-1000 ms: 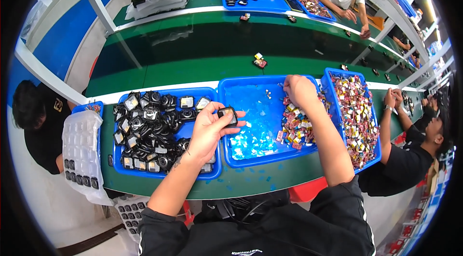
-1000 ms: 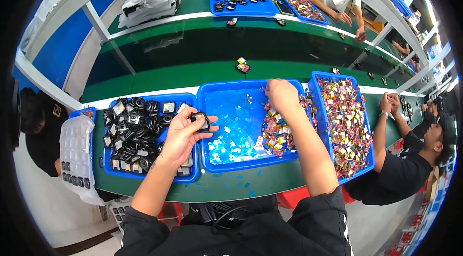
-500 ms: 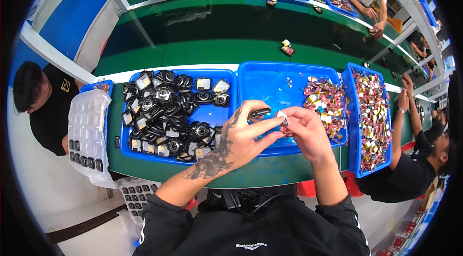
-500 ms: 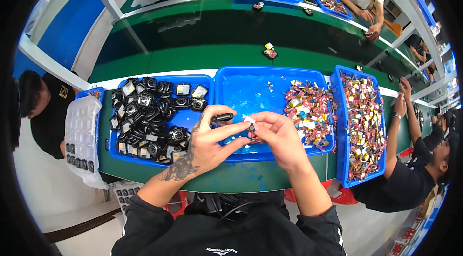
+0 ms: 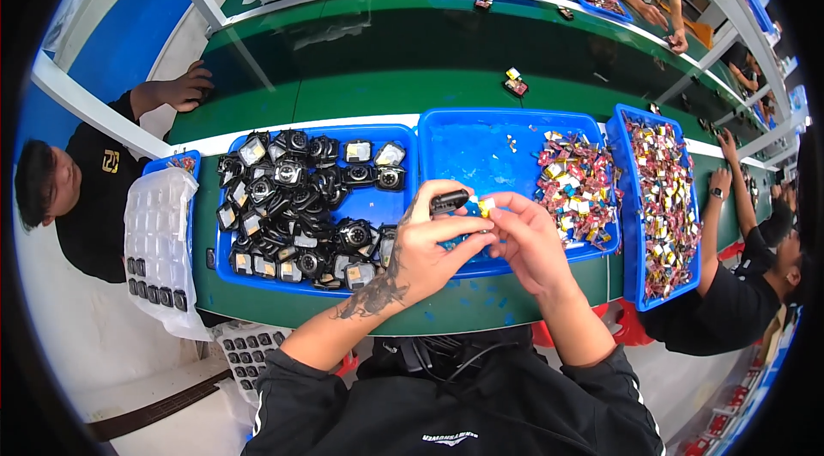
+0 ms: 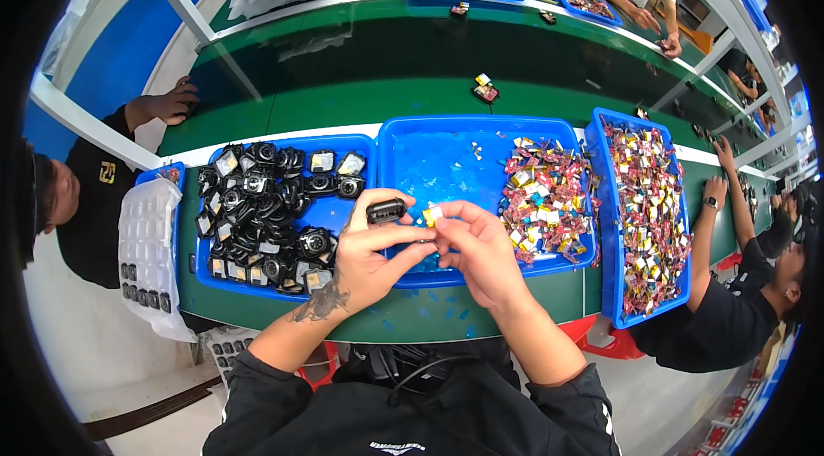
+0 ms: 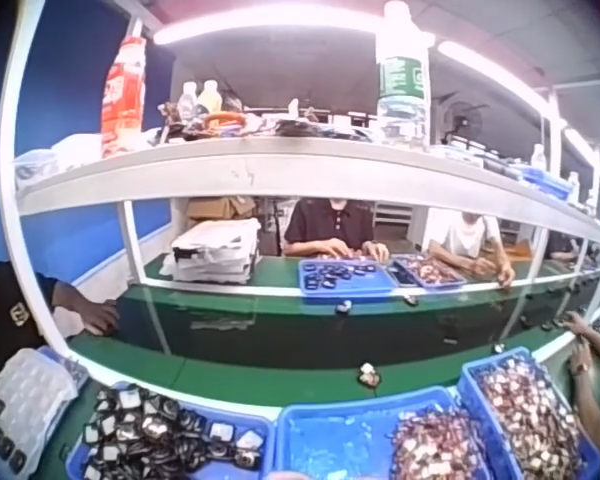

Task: Assembling small electronic components into frames at a workbench.

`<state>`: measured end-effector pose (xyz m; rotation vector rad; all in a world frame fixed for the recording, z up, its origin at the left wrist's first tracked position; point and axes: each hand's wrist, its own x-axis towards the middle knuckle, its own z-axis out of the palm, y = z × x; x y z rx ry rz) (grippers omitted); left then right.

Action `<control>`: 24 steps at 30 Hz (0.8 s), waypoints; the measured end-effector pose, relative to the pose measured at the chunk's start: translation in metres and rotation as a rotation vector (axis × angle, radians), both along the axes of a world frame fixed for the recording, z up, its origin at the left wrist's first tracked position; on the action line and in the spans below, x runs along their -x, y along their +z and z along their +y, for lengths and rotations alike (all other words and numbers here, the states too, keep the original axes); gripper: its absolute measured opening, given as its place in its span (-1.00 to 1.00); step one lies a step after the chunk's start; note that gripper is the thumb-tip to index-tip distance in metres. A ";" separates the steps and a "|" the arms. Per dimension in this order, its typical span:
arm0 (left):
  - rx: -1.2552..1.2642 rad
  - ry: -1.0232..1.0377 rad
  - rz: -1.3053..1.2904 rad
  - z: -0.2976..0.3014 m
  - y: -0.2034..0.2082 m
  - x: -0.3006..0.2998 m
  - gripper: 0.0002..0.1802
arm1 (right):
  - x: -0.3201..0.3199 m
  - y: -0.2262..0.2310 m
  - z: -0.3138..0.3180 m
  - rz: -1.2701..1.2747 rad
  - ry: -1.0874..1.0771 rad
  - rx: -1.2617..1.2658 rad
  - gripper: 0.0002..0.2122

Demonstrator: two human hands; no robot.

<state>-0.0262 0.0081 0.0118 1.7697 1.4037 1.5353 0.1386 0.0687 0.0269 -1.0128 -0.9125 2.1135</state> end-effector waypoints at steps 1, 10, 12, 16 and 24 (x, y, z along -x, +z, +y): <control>0.097 -0.030 -0.097 0.001 0.000 0.001 -0.79 | 0.004 0.001 -0.002 0.002 -0.001 0.000 -0.83; 0.186 -0.056 -0.049 -0.001 0.003 0.001 -0.86 | -0.006 0.032 0.002 -0.524 0.178 -1.117 -0.92; 0.192 -0.073 -0.058 0.001 0.002 0.002 -0.86 | -0.008 0.029 0.002 -0.516 0.202 -1.103 -0.93; 0.060 -0.060 0.094 0.001 -0.003 0.002 -0.84 | -0.015 0.019 0.006 -0.242 0.248 -0.506 -0.94; -0.084 0.008 0.152 0.001 0.000 -0.008 -0.83 | -0.007 -0.014 0.017 -0.409 0.133 -0.641 -0.89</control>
